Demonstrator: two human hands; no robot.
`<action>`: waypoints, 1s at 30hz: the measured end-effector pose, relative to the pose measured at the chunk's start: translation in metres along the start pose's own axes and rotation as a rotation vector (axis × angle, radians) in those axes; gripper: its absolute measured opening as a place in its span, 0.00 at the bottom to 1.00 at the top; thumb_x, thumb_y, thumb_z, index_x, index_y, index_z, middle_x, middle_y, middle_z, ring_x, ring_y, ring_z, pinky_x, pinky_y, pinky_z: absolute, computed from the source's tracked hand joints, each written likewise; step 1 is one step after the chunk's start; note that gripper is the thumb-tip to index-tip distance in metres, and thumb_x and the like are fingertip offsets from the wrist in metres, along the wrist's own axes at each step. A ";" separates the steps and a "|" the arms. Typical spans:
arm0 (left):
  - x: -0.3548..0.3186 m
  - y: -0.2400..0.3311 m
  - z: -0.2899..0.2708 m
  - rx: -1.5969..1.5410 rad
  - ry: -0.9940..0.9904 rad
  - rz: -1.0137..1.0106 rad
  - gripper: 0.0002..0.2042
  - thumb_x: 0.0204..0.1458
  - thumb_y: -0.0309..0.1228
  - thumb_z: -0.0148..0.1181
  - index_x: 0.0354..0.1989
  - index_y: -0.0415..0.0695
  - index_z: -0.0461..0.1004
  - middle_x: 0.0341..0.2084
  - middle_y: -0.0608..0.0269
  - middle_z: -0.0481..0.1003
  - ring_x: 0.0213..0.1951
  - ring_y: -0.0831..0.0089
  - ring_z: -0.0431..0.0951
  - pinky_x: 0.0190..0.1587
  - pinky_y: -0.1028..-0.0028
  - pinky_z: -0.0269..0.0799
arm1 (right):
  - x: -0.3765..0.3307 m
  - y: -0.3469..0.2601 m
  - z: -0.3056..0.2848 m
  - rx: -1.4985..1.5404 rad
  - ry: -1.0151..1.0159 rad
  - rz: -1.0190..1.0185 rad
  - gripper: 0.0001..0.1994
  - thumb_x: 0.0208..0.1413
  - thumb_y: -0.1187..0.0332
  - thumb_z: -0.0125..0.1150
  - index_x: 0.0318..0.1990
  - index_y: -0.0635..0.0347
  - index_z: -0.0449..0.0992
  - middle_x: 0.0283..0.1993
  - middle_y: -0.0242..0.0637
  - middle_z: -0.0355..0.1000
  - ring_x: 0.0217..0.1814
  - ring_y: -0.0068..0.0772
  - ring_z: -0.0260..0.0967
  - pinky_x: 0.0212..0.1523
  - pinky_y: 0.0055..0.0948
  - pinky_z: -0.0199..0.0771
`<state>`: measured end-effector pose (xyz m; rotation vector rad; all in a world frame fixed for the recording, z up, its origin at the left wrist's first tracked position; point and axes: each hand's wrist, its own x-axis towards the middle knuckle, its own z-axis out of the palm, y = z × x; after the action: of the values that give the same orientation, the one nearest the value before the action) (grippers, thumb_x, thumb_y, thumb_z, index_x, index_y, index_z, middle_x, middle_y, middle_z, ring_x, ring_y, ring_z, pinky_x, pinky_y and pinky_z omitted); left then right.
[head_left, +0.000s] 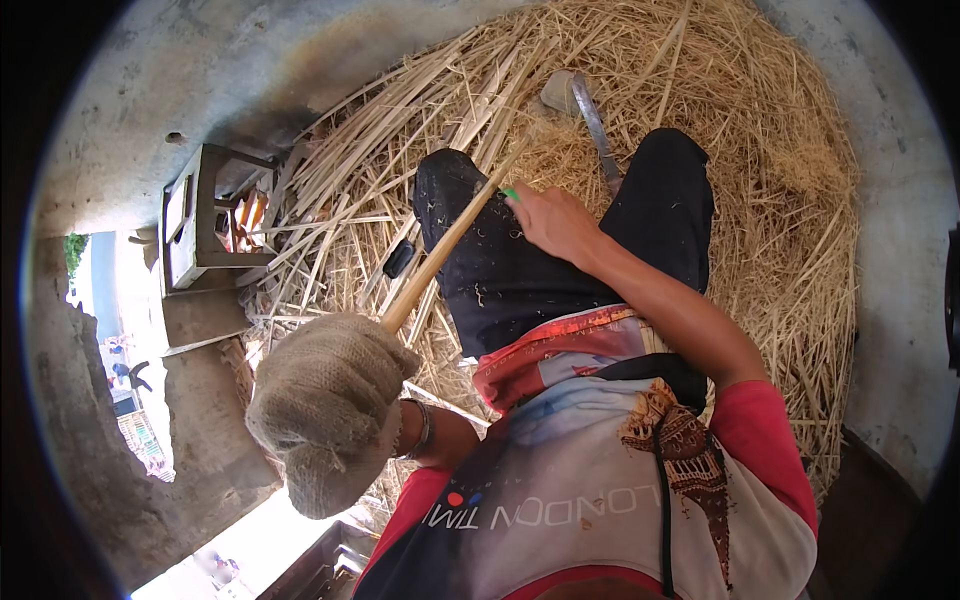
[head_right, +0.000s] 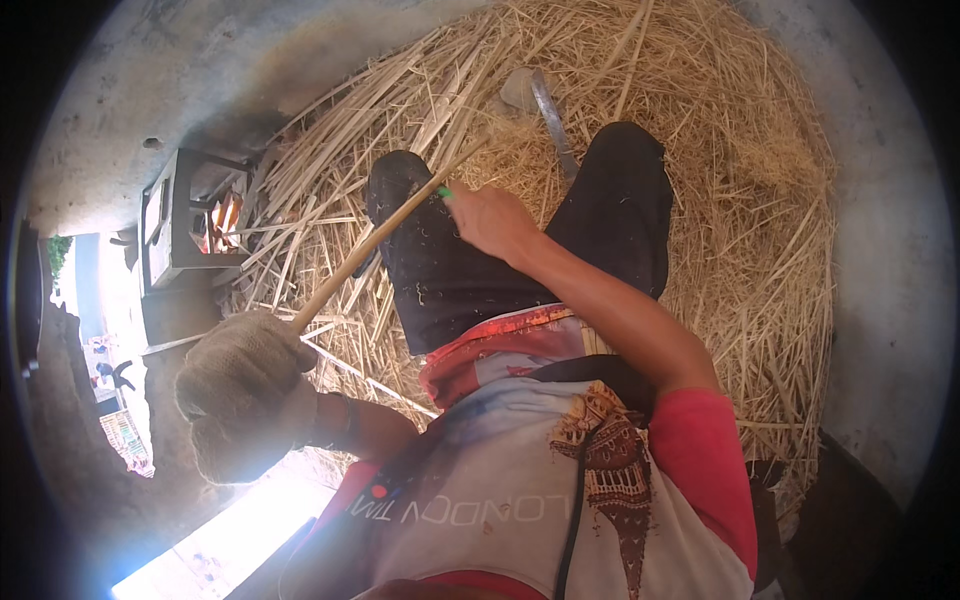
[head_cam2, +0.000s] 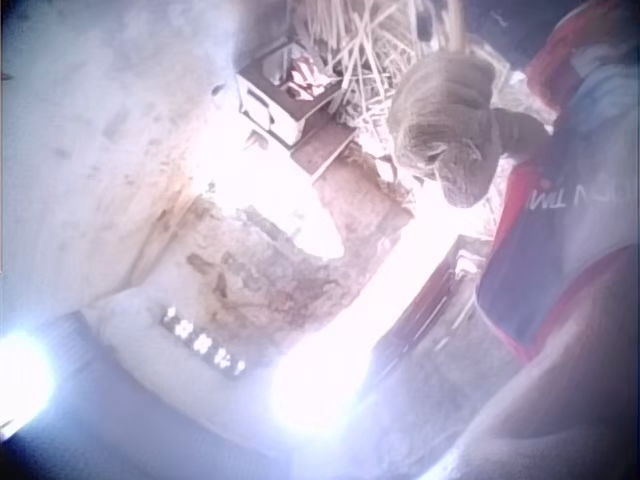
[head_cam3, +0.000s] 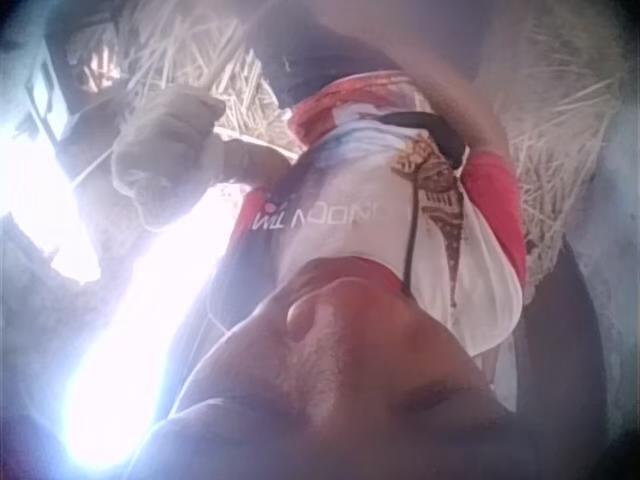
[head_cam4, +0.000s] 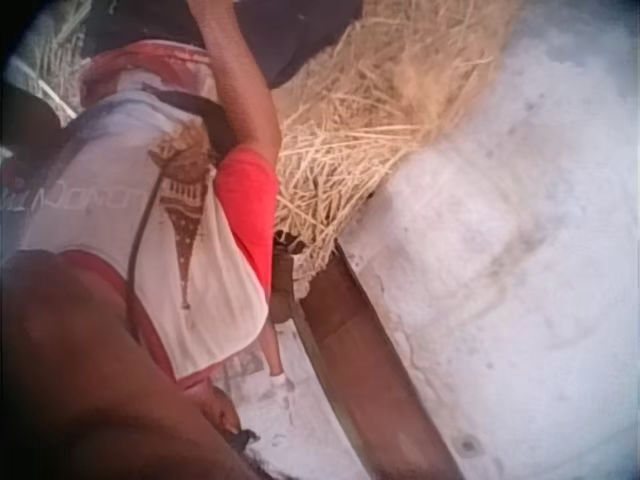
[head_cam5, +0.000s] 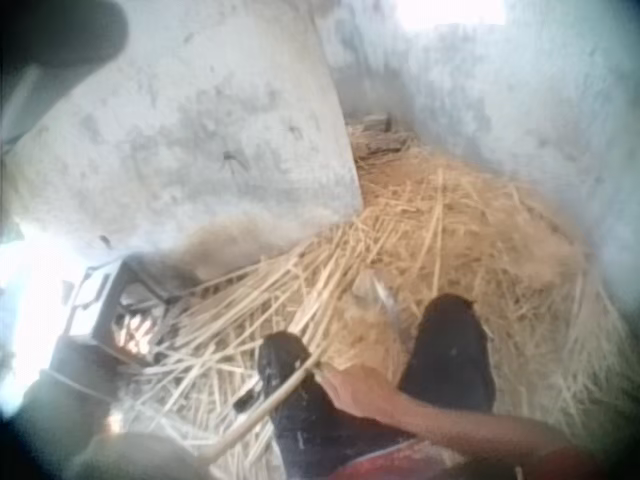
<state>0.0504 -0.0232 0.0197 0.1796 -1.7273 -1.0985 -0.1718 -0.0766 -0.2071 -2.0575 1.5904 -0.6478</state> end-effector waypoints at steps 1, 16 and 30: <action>0.000 -0.001 0.002 -0.006 0.040 -0.002 0.12 0.48 0.32 0.59 0.17 0.40 0.70 0.09 0.58 0.67 0.12 0.61 0.71 0.17 0.60 0.74 | 0.008 0.020 0.010 -0.118 -0.011 0.040 0.10 0.62 0.65 0.51 0.42 0.64 0.70 0.23 0.57 0.73 0.26 0.60 0.75 0.29 0.54 0.74; -0.008 0.016 0.017 0.182 0.575 0.038 0.13 0.55 0.35 0.44 0.19 0.46 0.59 0.06 0.61 0.56 0.07 0.73 0.52 0.10 0.65 0.62 | 0.031 0.087 -0.002 -0.106 0.018 0.290 0.17 0.65 0.60 0.50 0.49 0.65 0.75 0.34 0.54 0.78 0.36 0.56 0.77 0.39 0.52 0.77; -0.005 0.019 0.025 0.149 0.500 -0.011 0.15 0.54 0.37 0.50 0.18 0.45 0.60 0.05 0.60 0.58 0.06 0.69 0.57 0.10 0.65 0.64 | -0.004 -0.019 0.012 0.180 0.040 0.038 0.14 0.65 0.61 0.54 0.40 0.65 0.73 0.23 0.58 0.71 0.27 0.64 0.71 0.29 0.54 0.70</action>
<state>0.0394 0.0050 0.0288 0.5126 -1.3540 -0.8421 -0.1507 -0.0676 -0.2049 -1.8910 1.5294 -0.7927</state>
